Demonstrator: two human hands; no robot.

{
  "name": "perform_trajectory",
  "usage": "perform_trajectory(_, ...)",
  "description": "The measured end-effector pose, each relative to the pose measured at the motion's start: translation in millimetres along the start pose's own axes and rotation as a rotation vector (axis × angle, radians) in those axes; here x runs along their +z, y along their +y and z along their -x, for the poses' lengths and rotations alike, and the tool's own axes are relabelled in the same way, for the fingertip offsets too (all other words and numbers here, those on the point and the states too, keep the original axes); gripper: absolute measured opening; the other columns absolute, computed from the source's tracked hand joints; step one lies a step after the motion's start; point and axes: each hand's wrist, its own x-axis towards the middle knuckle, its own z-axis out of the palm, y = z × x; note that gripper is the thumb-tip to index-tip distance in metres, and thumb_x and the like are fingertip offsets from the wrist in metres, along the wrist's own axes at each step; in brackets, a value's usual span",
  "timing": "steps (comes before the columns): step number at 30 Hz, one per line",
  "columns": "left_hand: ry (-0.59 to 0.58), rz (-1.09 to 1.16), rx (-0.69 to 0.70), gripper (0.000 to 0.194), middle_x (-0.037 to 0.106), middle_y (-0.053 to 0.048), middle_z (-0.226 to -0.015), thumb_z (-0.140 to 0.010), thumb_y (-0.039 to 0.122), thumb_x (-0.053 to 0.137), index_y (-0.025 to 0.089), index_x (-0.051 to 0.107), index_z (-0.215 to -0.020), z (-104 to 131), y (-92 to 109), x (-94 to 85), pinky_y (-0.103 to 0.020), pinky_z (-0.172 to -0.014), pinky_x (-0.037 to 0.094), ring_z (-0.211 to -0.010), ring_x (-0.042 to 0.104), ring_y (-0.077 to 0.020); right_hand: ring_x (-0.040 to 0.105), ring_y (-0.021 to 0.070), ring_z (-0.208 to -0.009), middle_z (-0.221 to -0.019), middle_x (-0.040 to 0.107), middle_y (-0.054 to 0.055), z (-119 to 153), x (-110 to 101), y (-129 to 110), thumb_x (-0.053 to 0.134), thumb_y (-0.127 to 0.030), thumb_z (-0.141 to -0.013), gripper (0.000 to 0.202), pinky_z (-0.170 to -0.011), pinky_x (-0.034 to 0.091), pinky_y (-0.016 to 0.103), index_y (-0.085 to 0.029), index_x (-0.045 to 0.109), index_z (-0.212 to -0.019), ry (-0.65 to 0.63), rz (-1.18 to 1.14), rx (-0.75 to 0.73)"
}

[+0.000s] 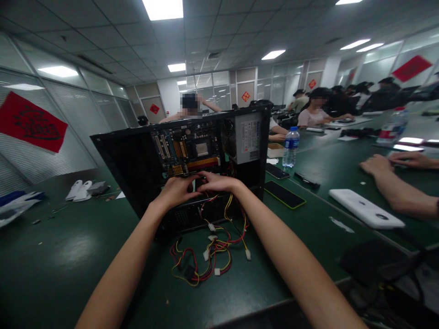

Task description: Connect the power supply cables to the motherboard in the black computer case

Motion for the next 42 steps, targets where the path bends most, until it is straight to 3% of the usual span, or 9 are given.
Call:
perform_trajectory(5,-0.021,0.017,0.010,0.058,0.077,-0.009,-0.098,-0.089,0.050,0.067,0.023,0.056,-0.139,0.3,0.8,-0.8,-0.031,-0.076,0.047,-0.093,0.072,-0.0294,0.061,0.0146,-0.080,-0.105,0.066,0.006,2.2,0.6,-2.2,0.078,-0.024,-0.073,0.067,-0.068,0.052,0.025,-0.013,0.053,-0.134,0.043,-0.025,-0.006)
perform_trajectory(8,0.004,0.025,-0.025,0.058,0.076,-0.009,-0.093,-0.089,0.049,0.067,0.024,0.057,-0.140,1.2,-0.9,0.2,-0.031,-0.075,0.046,-0.093,0.071,-0.0300,0.062,0.0149,-0.073,-0.094,0.069,0.004,1.2,3.0,-2.5,0.072,-0.029,-0.082,0.056,-0.069,0.053,0.028,-0.013,0.055,-0.132,0.028,0.005,0.010)
perform_trajectory(14,0.101,0.446,-0.186,0.052,0.069,-0.002,-0.074,-0.090,0.049,0.064,0.015,0.064,-0.130,-0.5,-11.3,11.2,-0.026,-0.061,0.040,-0.067,0.064,-0.0194,0.063,0.0219,-0.117,-0.123,0.068,0.011,-5.9,6.1,-2.0,0.054,-0.025,-0.096,0.029,-0.105,0.046,0.038,-0.014,0.066,-0.121,0.339,0.166,-0.222)
perform_trajectory(21,0.276,0.557,-0.180,0.046,0.071,-0.005,-0.090,-0.080,0.041,0.075,0.014,0.064,-0.115,-0.9,-13.7,14.1,-0.029,-0.071,0.047,-0.079,0.064,-0.0202,0.068,0.0195,-0.108,-0.116,0.072,0.010,1.2,-1.4,-2.3,0.048,-0.012,-0.095,0.037,-0.099,0.051,0.036,-0.017,0.063,-0.129,0.439,0.306,-0.404)
perform_trajectory(25,0.188,0.496,-0.148,0.050,0.073,-0.009,-0.099,-0.081,0.045,0.075,0.015,0.065,-0.120,1.1,-12.0,11.7,-0.031,-0.074,0.048,-0.083,0.066,-0.0221,0.057,0.0239,-0.129,-0.141,0.059,0.011,6.5,-0.9,-13.0,0.056,-0.009,-0.092,0.056,-0.107,0.047,0.040,-0.023,0.052,-0.145,0.391,0.654,-0.415)
perform_trajectory(29,0.168,0.550,-0.125,0.056,0.074,-0.009,-0.105,-0.080,0.048,0.077,0.015,0.065,-0.124,-0.1,-10.1,10.0,-0.031,-0.077,0.049,-0.087,0.067,-0.0224,0.053,0.0298,-0.130,-0.141,0.057,0.014,14.6,-8.4,-24.0,0.062,-0.010,-0.090,0.055,-0.107,0.047,0.048,-0.023,0.056,-0.142,0.352,0.917,-0.448)
perform_trajectory(32,0.179,0.599,-0.090,0.050,0.076,-0.008,-0.101,-0.082,0.046,0.075,0.016,0.067,-0.121,-1.4,-8.7,7.6,-0.030,-0.077,0.050,-0.085,0.068,-0.0215,0.051,0.0313,-0.130,-0.140,0.056,0.014,20.7,-16.0,-26.3,0.067,-0.013,-0.088,0.055,-0.106,0.047,0.052,-0.024,0.056,-0.141,0.323,0.962,-0.516)
perform_trajectory(37,0.309,0.584,-0.158,0.020,0.076,-0.004,-0.088,-0.093,0.032,0.060,0.016,0.073,-0.092,-0.1,-6.9,3.8,-0.027,-0.076,0.048,-0.080,0.068,-0.0185,0.049,0.0332,-0.131,-0.140,0.056,0.016,24.5,-12.3,-28.0,0.072,-0.026,-0.090,0.054,-0.106,0.045,0.055,-0.026,0.056,-0.142,0.232,0.997,-0.562)
perform_trajectory(42,0.117,0.479,-0.052,0.020,0.077,-0.006,-0.094,-0.092,0.024,0.058,0.017,0.075,-0.098,0.6,-7.8,11.3,-0.028,-0.080,0.048,-0.088,0.070,-0.0208,0.065,0.0276,-0.099,-0.109,0.070,0.015,22.8,-1.1,-26.9,0.056,-0.029,-0.100,0.027,-0.088,0.050,0.039,-0.018,0.071,-0.119,0.152,0.826,-0.328)
